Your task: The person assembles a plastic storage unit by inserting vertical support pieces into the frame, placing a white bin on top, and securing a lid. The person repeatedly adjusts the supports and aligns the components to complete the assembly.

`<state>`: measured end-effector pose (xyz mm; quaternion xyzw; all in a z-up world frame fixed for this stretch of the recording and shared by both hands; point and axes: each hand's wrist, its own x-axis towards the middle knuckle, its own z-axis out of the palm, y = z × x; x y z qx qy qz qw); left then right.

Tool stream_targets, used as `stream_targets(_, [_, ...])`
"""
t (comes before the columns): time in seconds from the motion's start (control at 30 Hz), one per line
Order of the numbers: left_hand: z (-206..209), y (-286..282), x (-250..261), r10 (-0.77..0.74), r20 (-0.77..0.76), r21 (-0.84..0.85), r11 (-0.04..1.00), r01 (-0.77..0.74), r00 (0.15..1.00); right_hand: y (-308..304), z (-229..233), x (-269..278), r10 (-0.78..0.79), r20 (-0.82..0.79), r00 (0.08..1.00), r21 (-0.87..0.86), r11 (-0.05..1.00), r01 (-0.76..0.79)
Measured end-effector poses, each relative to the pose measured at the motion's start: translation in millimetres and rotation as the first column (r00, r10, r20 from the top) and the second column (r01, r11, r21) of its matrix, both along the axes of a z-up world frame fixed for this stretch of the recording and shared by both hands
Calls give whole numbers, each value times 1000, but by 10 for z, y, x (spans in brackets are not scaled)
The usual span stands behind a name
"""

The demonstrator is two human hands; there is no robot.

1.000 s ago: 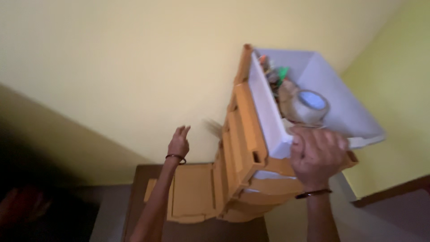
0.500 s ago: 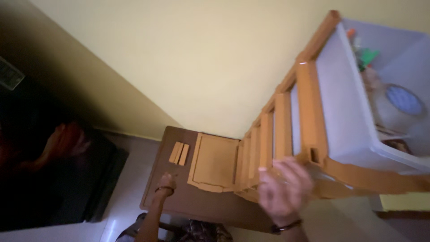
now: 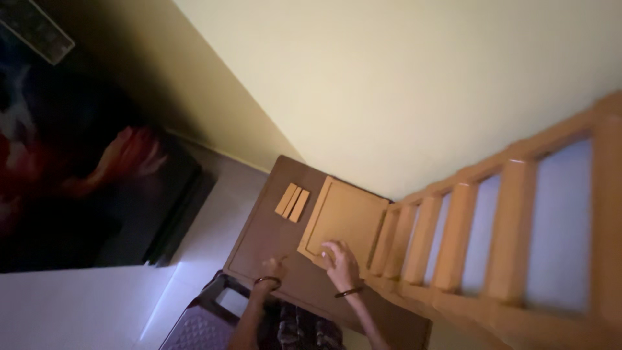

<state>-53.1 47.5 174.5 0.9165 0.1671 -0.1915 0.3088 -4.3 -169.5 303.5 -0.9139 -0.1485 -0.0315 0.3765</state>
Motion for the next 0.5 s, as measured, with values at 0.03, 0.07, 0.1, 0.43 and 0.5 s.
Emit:
stream_targets(0.03, [-88,2,19,12,-6,-10,1000,-12,1000,40,-230,57,-1,-54,999,10,1000,1])
stream_targets(0.07, [-180,-11,24,29,-13,-33,999,-29,1000,75,-448,81,-2,-111,994,15,1000,4])
stream_targets(0.1, [-273,-29,41,40,-17,-49,998,-40,999,109,-650,103,-4,-168,986,20,1000,7])
stream_targets(0.43, [-1087,-127,296,227,-25,-234,946,-226,974,388,-1812,590,-18,-272,962,-68,998,-1])
stream_targets(0.5, [-1270,-159,376,286,-15,-295,914,-278,958,419,-1947,696,-21,-271,962,-93,996,-5])
